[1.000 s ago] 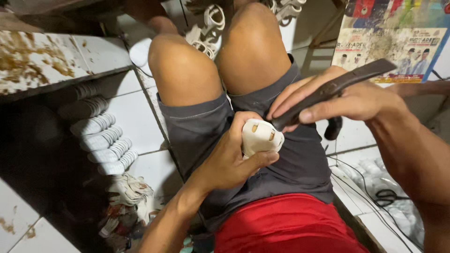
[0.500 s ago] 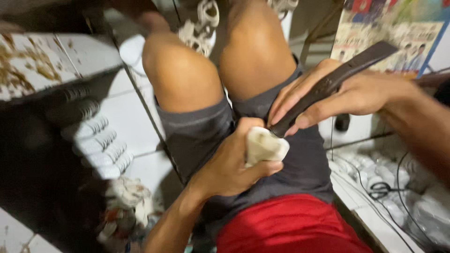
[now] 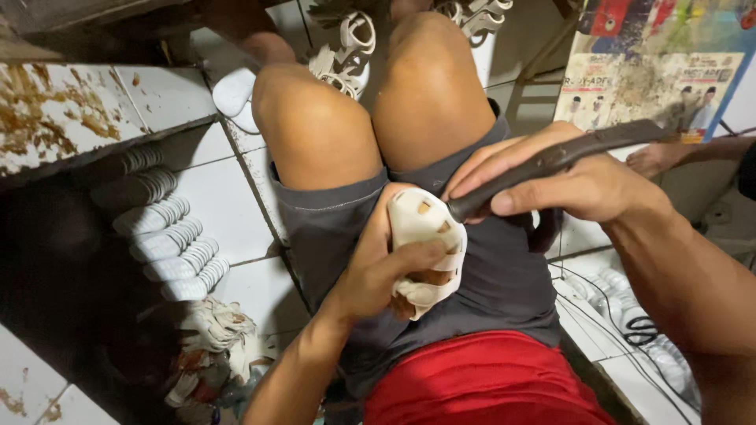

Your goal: The person assembles white slipper sandals by heating the sole and strap over a gas stove flame, then pressing the softened strap onto the sole. The person uses a curved metal tool to smooth and shape the strap edges. Finished slippers are placed on a nearby shelf.

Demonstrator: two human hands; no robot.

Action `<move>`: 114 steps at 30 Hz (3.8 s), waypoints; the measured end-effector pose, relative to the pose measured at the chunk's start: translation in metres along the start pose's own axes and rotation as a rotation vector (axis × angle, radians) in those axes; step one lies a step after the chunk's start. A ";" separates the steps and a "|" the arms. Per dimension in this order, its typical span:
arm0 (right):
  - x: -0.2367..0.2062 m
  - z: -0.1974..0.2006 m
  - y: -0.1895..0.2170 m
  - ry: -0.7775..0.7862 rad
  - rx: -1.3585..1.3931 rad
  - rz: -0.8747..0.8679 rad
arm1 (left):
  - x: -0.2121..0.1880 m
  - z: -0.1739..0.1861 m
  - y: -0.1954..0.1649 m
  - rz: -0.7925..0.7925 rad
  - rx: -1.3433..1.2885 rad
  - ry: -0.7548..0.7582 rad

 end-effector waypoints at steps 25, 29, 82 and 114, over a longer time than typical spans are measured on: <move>-0.084 -0.037 -0.009 -0.305 0.097 0.263 | 0.010 -0.032 0.038 -0.203 -0.202 -0.237; -0.075 -0.039 -0.024 -0.298 0.348 0.234 | 0.019 -0.008 0.048 -0.153 -0.170 -0.237; -0.040 -0.033 -0.018 -0.279 -0.075 0.019 | 0.016 -0.022 0.010 -0.191 -0.536 -0.163; -0.048 -0.057 -0.009 -0.266 -0.674 0.119 | 0.013 -0.023 0.018 -0.325 -0.322 -0.361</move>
Point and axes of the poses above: each hand's wrist, its own x-axis towards the middle knuckle, its own z-axis out of the back of the hand, y = z × x, the point moved 3 cm from there along x, towards the middle knuckle, and after that the axes turned 3 degrees about x, right-handed, at the moved point
